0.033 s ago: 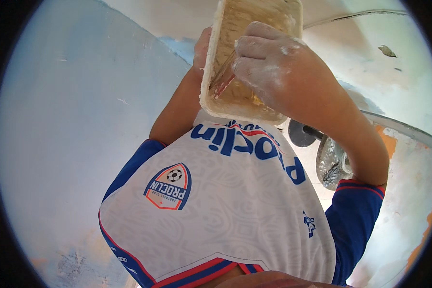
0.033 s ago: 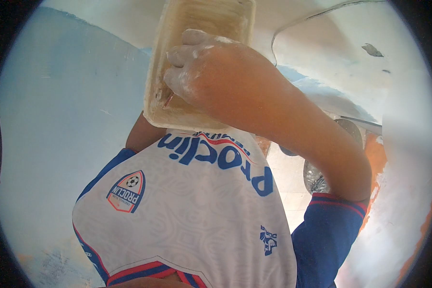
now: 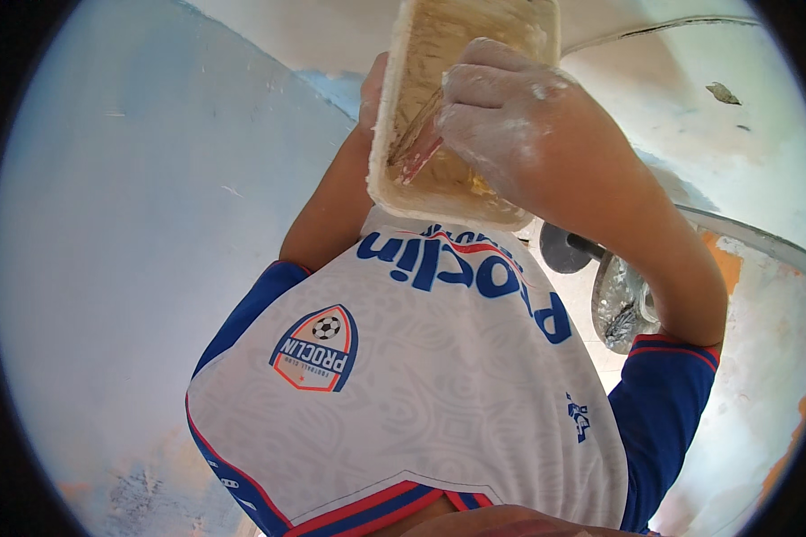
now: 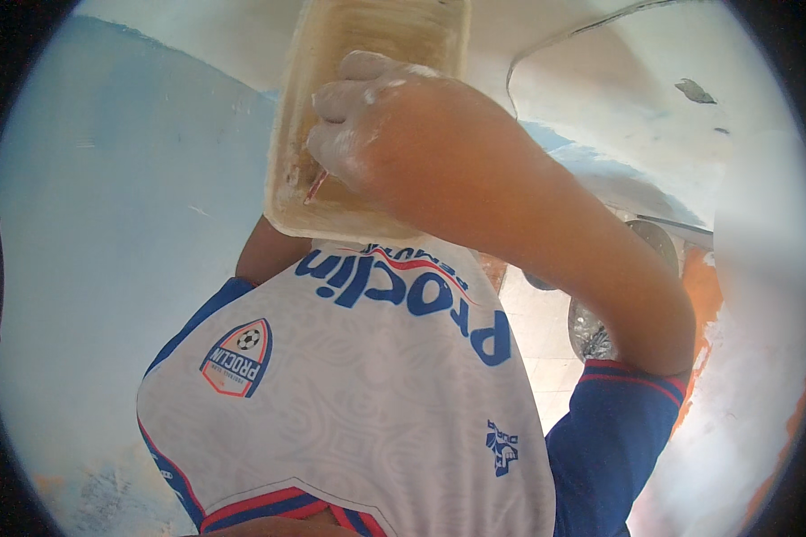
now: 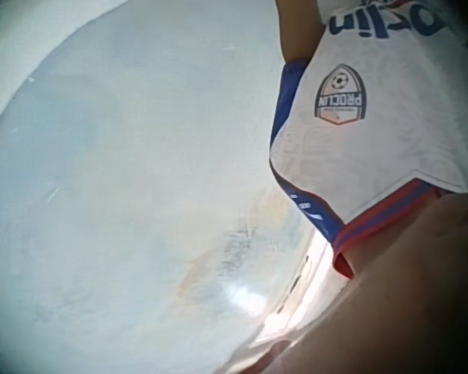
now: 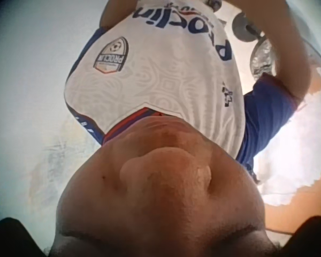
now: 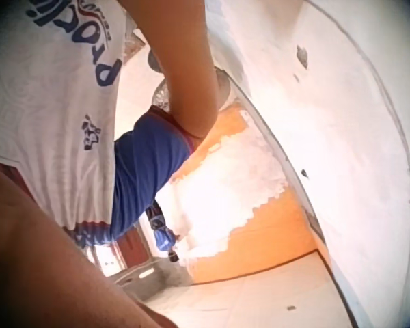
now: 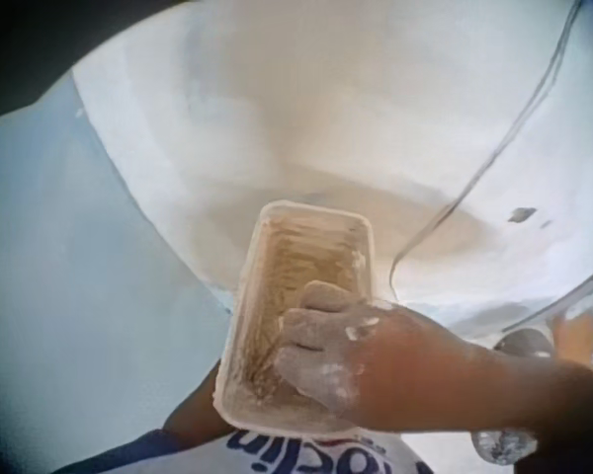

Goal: The person applies a white filler compound to a wall using a red trowel, repeatedly picking up more compound from a plastic container held in the left hand and smoothing it over cracks and uneven surfaces on the wall.

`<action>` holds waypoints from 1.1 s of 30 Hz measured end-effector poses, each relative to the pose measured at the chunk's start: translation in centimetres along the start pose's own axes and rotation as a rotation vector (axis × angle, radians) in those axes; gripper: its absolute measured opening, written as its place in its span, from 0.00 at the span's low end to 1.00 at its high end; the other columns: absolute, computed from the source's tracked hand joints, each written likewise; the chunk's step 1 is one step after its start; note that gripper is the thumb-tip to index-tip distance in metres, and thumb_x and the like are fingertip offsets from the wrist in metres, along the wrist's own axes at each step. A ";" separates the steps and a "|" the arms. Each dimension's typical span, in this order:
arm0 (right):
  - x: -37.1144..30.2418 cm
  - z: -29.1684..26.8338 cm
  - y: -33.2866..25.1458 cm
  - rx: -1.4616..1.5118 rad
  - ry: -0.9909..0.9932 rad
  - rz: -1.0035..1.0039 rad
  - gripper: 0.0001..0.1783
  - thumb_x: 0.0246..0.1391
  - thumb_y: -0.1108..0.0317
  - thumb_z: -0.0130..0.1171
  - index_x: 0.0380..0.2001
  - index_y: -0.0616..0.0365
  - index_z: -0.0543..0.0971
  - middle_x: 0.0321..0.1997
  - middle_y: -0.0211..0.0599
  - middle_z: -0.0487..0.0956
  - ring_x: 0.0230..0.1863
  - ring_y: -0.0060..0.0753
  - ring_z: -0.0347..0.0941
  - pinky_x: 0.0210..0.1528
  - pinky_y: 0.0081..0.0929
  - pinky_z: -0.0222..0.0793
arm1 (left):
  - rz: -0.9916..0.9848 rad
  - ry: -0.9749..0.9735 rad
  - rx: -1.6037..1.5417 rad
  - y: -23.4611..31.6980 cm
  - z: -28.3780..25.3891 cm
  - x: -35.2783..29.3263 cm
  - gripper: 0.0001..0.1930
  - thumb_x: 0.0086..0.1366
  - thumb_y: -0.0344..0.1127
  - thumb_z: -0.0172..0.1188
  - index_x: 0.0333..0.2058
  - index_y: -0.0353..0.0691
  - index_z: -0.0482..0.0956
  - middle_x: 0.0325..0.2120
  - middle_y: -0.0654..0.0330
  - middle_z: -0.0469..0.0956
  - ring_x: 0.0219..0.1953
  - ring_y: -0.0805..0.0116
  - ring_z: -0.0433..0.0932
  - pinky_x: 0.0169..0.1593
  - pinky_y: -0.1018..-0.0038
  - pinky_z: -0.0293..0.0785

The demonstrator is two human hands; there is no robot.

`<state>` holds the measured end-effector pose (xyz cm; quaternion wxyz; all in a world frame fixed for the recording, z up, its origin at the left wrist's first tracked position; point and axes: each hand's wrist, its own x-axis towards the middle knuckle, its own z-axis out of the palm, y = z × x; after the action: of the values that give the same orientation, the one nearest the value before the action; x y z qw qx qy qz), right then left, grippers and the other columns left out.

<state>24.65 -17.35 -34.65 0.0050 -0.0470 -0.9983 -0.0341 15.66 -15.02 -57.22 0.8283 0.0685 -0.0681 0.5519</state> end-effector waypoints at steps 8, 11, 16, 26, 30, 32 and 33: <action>1.1 -6.8 0.1 0.130 0.184 0.066 0.13 0.37 0.78 0.73 0.30 0.65 0.82 0.35 0.43 0.82 0.40 0.47 0.81 0.41 0.34 0.78 | 0.026 0.016 0.019 1.5 1.9 -1.1 0.38 0.71 0.64 0.41 0.66 0.39 0.68 0.59 0.47 0.75 0.57 0.52 0.78 0.61 0.59 0.75; 0.6 -8.7 -0.9 0.115 0.243 0.089 0.14 0.37 0.79 0.74 0.31 0.66 0.83 0.36 0.43 0.83 0.41 0.49 0.82 0.44 0.35 0.79 | 0.047 0.026 0.005 1.5 2.6 -2.6 0.38 0.71 0.64 0.42 0.66 0.40 0.68 0.59 0.48 0.75 0.57 0.52 0.78 0.61 0.58 0.75; 1.4 -8.9 -3.2 0.052 0.339 0.117 0.14 0.38 0.79 0.75 0.31 0.63 0.83 0.35 0.44 0.84 0.42 0.50 0.83 0.43 0.38 0.81 | 0.203 -0.011 -0.061 2.3 1.2 -5.8 0.38 0.71 0.65 0.42 0.67 0.40 0.67 0.60 0.48 0.74 0.57 0.51 0.77 0.61 0.57 0.75; 4.6 -15.3 -10.9 0.033 0.812 0.304 0.07 0.63 0.77 0.60 0.43 0.62 0.78 0.39 0.53 0.85 0.41 0.44 0.84 0.40 0.34 0.82 | 0.558 -0.035 -0.195 1.8 1.0 -17.3 0.38 0.71 0.65 0.43 0.68 0.42 0.66 0.61 0.50 0.73 0.58 0.51 0.77 0.61 0.55 0.75; -4.7 -42.3 -10.4 -0.247 0.806 0.428 0.09 0.63 0.74 0.63 0.45 0.66 0.79 0.38 0.43 0.86 0.36 0.28 0.82 0.33 0.23 0.79 | 0.702 -0.081 -0.206 -8.0 17.3 -12.2 0.38 0.71 0.66 0.43 0.68 0.43 0.65 0.61 0.50 0.73 0.58 0.50 0.77 0.61 0.54 0.76; -9.2 -53.2 -9.8 -0.401 0.823 0.473 0.11 0.62 0.71 0.65 0.45 0.64 0.82 0.36 0.37 0.86 0.34 0.25 0.82 0.32 0.20 0.77 | 0.747 -0.133 -0.197 -12.4 24.5 -8.9 0.38 0.71 0.66 0.43 0.68 0.43 0.65 0.62 0.51 0.73 0.59 0.50 0.77 0.61 0.54 0.76; -10.6 -55.7 -9.7 -0.454 0.801 0.526 0.11 0.61 0.70 0.65 0.45 0.63 0.84 0.35 0.36 0.85 0.33 0.24 0.82 0.31 0.19 0.76 | 0.753 -0.149 -0.197 -14.2 26.5 -7.7 0.38 0.71 0.66 0.43 0.68 0.43 0.64 0.62 0.51 0.73 0.59 0.50 0.76 0.61 0.54 0.76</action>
<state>34.71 -31.80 20.07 0.3841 -0.2792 -0.8401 -0.2622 24.84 -32.36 -33.24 0.5635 -0.0013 -0.2010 0.8013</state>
